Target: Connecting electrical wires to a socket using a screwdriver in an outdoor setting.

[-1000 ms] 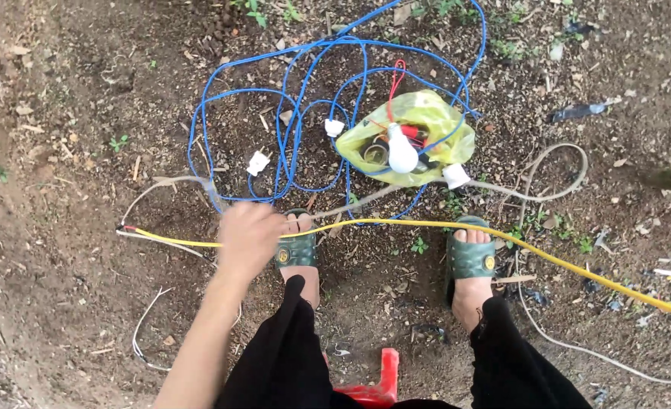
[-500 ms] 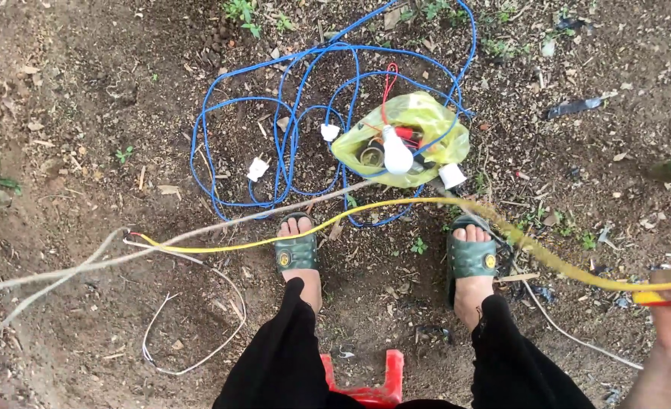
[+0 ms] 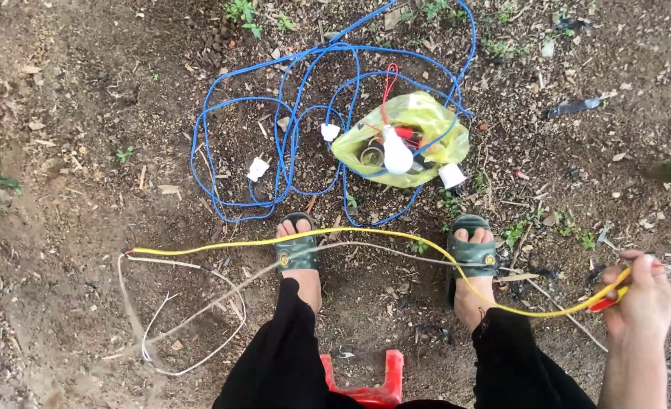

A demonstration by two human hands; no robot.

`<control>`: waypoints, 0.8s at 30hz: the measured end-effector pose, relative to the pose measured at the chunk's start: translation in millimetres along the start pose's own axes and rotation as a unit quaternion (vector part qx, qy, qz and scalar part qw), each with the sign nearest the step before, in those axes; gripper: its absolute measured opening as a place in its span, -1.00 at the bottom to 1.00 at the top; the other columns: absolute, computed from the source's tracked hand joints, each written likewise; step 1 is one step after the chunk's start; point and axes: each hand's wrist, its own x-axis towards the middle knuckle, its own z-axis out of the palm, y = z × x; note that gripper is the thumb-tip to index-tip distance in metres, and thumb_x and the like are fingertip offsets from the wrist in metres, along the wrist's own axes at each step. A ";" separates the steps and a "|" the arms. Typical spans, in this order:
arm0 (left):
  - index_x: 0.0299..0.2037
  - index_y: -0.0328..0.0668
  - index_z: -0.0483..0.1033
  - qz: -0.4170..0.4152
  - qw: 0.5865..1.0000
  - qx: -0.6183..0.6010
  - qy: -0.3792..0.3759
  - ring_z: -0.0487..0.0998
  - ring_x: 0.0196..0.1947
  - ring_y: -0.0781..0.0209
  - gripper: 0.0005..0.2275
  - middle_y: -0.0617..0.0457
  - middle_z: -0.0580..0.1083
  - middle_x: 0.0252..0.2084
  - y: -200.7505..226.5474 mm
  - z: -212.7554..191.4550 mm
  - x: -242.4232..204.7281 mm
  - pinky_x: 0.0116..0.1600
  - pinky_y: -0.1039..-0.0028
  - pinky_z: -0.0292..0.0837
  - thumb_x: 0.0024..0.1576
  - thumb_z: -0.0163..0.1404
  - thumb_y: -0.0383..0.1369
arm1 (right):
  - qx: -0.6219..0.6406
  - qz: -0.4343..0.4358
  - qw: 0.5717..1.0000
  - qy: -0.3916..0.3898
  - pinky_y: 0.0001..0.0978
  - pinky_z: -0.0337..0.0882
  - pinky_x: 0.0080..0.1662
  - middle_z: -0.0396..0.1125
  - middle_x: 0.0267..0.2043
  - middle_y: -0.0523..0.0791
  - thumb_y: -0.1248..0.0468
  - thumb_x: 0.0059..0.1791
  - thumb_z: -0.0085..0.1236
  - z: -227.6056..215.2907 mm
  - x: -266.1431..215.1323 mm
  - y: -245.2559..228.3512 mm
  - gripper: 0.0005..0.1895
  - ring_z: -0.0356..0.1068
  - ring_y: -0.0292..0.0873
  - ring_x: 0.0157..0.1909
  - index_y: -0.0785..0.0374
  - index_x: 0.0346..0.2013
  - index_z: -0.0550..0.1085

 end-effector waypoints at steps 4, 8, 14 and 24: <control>0.32 -0.32 0.50 0.011 0.993 0.117 -0.029 0.53 0.11 -0.30 -0.37 -0.38 0.52 0.16 185.0 -19.0 -39.3 0.02 0.00 0.55 0.02 0.31 -0.23 | -0.122 -0.024 0.991 -0.044 -0.60 0.15 -0.43 0.30 -0.34 -0.18 0.19 0.38 -0.26 2.4 6.2 11.4 -0.75 0.19 -0.40 -0.43 0.14 0.03 0.43; -0.33 -0.07 0.55 0.349 0.917 -0.014 -0.193 0.52 -0.13 0.07 -0.91 0.01 0.50 -0.23 353.3 -47.4 -101.1 -0.11 0.14 0.44 0.04 -0.02 -0.39 | -0.182 -0.016 0.980 -0.073 -0.52 0.06 -0.50 0.31 -0.44 -0.11 0.19 0.36 -0.19 7.3 6.3 18.9 -0.75 0.09 -0.34 -0.54 0.14 -0.01 0.48; 0.32 -0.05 0.28 0.557 0.695 -0.012 -0.454 0.38 0.18 0.08 -0.51 -0.03 0.44 0.06 436.2 44.5 -187.7 0.25 0.15 0.36 0.19 0.03 -0.18 | -0.185 -0.021 0.979 -0.081 -0.50 0.15 -0.43 0.36 -0.38 -0.08 0.20 0.35 -0.16 4.8 15.2 23.3 -0.77 0.21 -0.31 -0.45 0.16 0.01 0.49; -0.04 -0.12 0.61 0.028 0.874 -0.272 -0.403 0.60 -0.04 0.25 -0.79 0.09 0.61 0.02 422.3 -156.7 -145.2 0.22 0.38 0.49 0.17 -0.01 -0.38 | -0.156 -0.012 0.982 -0.110 -0.39 0.18 -0.39 0.31 -0.41 -0.07 0.22 0.33 -0.14 6.9 12.1 17.3 -0.77 0.18 -0.26 -0.47 0.22 -0.01 0.49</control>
